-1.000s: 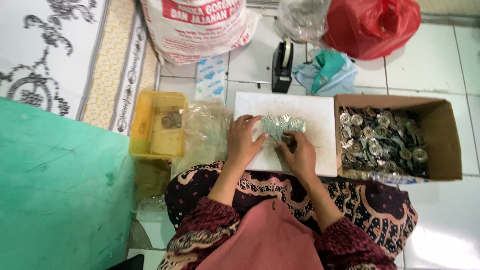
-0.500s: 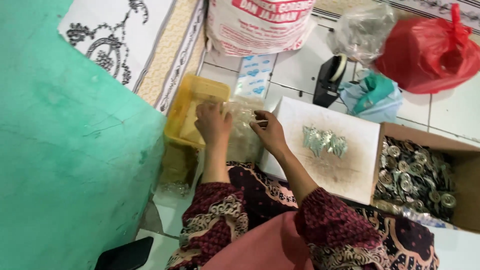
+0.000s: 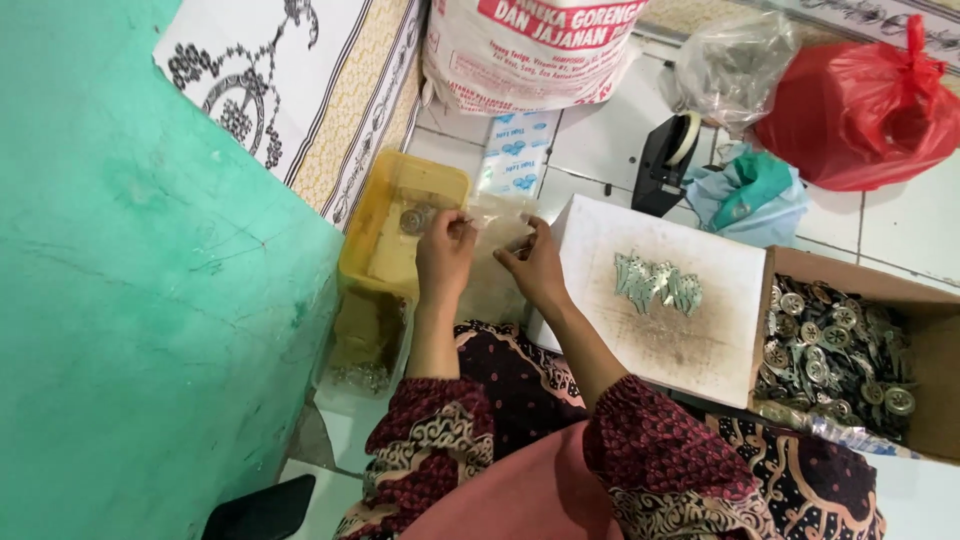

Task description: The person sits on the floor and sorts small metal parts from a cardboard box onto a white board, then places them into a clear plastic bag. They handle the parts one by one, occasionally adjusting the pile on the board before bagging them.

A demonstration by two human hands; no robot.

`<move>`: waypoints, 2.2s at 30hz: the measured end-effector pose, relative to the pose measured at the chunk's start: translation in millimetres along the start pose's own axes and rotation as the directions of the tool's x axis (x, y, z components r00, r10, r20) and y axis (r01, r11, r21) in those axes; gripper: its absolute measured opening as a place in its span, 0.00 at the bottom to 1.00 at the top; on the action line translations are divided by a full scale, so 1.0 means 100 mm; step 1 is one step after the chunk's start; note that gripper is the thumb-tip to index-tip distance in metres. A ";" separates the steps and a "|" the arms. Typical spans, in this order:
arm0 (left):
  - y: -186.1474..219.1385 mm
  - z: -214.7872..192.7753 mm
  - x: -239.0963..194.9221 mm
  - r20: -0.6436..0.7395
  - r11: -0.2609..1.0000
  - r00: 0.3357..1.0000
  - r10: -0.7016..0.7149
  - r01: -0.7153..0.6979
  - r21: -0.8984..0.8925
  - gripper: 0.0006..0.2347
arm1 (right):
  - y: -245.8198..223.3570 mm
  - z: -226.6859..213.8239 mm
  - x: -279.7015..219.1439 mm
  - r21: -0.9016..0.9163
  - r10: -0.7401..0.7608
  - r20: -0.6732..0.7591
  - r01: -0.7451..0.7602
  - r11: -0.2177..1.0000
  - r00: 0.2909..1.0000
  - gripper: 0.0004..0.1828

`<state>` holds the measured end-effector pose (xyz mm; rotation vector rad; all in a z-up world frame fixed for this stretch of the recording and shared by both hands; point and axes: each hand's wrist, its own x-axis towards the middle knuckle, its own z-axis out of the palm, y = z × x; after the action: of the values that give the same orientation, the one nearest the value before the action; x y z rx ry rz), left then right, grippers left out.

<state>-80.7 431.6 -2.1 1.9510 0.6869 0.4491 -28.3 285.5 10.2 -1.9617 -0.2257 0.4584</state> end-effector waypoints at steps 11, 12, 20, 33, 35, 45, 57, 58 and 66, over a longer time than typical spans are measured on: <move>1.55 -0.72 -0.83 -0.026 0.452 0.993 -0.115 0.028 -0.891 0.05 | -0.50 -0.90 -1.00 -0.013 -0.187 0.129 0.191 0.982 0.974 0.31; 1.61 -0.76 -0.86 0.009 0.323 0.992 -0.129 0.051 -0.945 0.05 | -0.53 -0.98 -1.11 -0.017 -0.194 0.129 0.198 0.980 0.972 0.30; 1.65 -0.84 -1.18 0.092 0.180 0.987 -0.131 0.115 -0.977 0.07 | -0.50 -1.71 -1.78 0.303 -0.126 0.043 0.107 0.947 0.991 0.11; 1.06 0.38 -1.60 -0.168 0.883 0.886 0.432 -0.453 -0.124 0.10 | 0.51 -1.42 -1.53 0.535 0.094 -0.132 -0.009 0.845 0.987 0.13; 1.07 0.43 -1.75 -0.090 0.886 0.883 0.461 -0.464 -0.011 0.11 | 0.58 -1.31 -1.48 0.545 0.100 -0.140 -0.007 0.838 0.985 0.12; 1.15 0.28 -1.46 0.317 0.792 0.943 0.103 -0.271 0.547 0.23 | 0.37 -1.39 -1.28 0.559 0.011 -0.228 0.122 0.820 0.974 0.14; 0.80 0.74 -1.56 0.435 0.965 0.889 0.142 -0.028 -0.259 0.23 | 0.57 -1.27 -1.28 0.584 0.143 -0.146 -0.031 0.811 0.979 0.15; 0.79 0.75 -1.56 0.437 0.966 0.888 0.143 -0.028 -0.258 0.23 | 0.57 -1.23 -1.26 0.585 0.143 -0.146 -0.031 0.810 0.979 0.15; 0.80 0.71 -1.52 0.362 0.938 0.925 0.116 0.017 -0.346 0.15 | 0.61 -1.29 -1.16 0.603 0.127 -0.124 -0.027 0.798 0.984 0.16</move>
<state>-135.0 257.7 33.7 1.6569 0.2848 0.1943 -83.4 110.6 27.5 -1.3685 0.1020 0.3647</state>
